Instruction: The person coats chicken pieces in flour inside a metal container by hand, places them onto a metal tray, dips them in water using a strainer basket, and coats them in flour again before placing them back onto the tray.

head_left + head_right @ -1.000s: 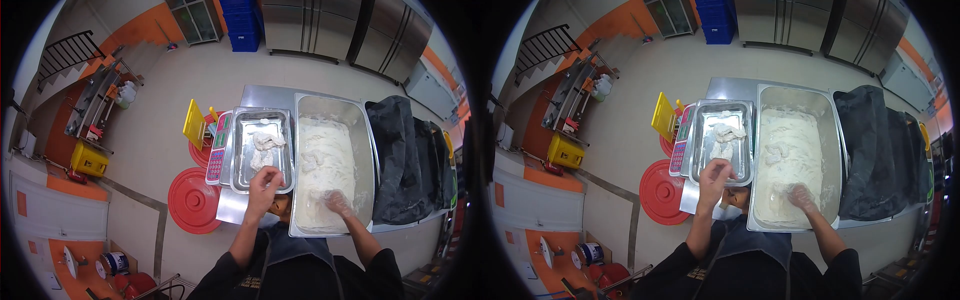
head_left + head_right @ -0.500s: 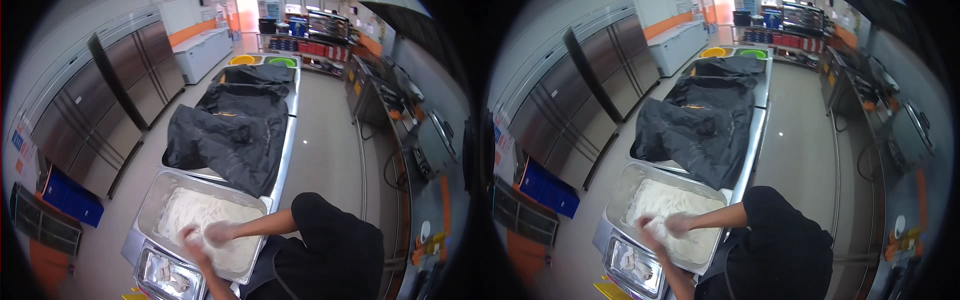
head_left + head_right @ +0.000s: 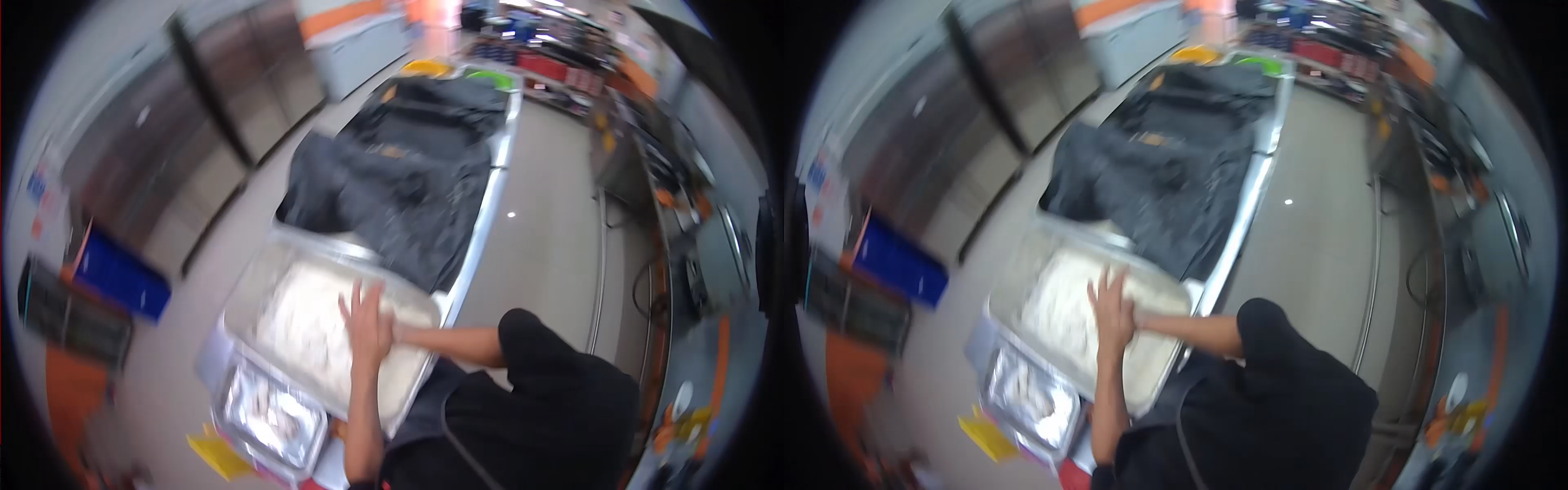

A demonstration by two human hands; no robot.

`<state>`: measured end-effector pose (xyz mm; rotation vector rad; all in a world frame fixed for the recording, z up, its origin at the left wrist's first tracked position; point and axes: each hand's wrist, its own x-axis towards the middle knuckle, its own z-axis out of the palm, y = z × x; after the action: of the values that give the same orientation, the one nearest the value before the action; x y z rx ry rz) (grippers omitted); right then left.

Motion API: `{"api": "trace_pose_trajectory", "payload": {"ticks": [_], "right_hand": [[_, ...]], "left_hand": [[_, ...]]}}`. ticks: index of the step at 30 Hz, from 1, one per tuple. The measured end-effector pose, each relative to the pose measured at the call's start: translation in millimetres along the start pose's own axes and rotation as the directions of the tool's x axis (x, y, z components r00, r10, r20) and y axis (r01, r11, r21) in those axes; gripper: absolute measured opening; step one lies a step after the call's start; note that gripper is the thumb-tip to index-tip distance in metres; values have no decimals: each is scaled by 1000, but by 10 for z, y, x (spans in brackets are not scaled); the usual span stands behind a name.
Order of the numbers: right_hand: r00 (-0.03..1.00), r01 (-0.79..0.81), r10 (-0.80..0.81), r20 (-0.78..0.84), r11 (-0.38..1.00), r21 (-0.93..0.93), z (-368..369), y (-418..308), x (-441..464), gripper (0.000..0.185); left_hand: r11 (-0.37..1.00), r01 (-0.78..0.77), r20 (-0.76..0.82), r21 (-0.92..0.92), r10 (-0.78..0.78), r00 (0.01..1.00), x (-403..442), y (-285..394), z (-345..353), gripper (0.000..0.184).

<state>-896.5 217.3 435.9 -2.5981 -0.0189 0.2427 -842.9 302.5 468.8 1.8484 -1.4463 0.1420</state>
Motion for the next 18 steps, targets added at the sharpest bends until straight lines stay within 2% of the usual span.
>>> {"api": "trace_pose_trajectory", "payload": {"ticks": [1,2,3,4,5,7,9,10,12,13,15,17,18], "right_hand": [[988,62,-43,-146,990,126,209,73,46,44],[958,138,-70,-280,962,234,349,184,197,43],[964,100,-74,-255,991,90,474,357,475,30],[973,101,-146,-177,965,-243,486,447,681,29],[998,-49,36,-57,970,-237,-114,-128,485,32],[979,108,-95,-180,992,65,-293,-292,505,39],[995,95,-94,-15,977,190,-552,-871,510,36],[996,65,-80,50,967,245,-620,-1058,541,34],[950,266,-291,115,944,193,-568,-1264,787,35],[912,366,-389,133,916,167,-505,-1413,901,36],[831,498,-553,58,786,366,-88,-1582,1199,41],[804,492,-571,167,795,354,348,-1727,1443,42],[784,493,-579,223,800,341,452,-1803,1511,43]], "left_hand": [[963,100,-118,-250,-133,984,18,5,-10,44],[955,150,-133,-257,-189,973,-87,-23,-121,43],[934,137,-250,-329,-226,941,-189,-22,-296,45],[914,159,-322,-374,-289,902,-334,-64,-523,44],[892,163,-379,-421,-337,862,-578,-70,-752,44],[825,292,-503,-484,-535,679,-1191,-6,-1191,36],[753,509,-635,-418,-642,429,-1994,4,-1517,22],[703,567,-725,-431,-643,246,-2318,39,-1645,13],[560,654,-780,-509,-621,-75,-2682,181,-1815,14],[541,675,-802,-502,-583,-129,-2923,245,-1845,15],[513,685,-817,-517,-536,-214,-3262,352,-1779,15],[495,664,-801,-561,-525,-286,-3467,446,-1675,15],[513,632,-791,-582,-538,-291,-3506,467,-1605,15]]}}
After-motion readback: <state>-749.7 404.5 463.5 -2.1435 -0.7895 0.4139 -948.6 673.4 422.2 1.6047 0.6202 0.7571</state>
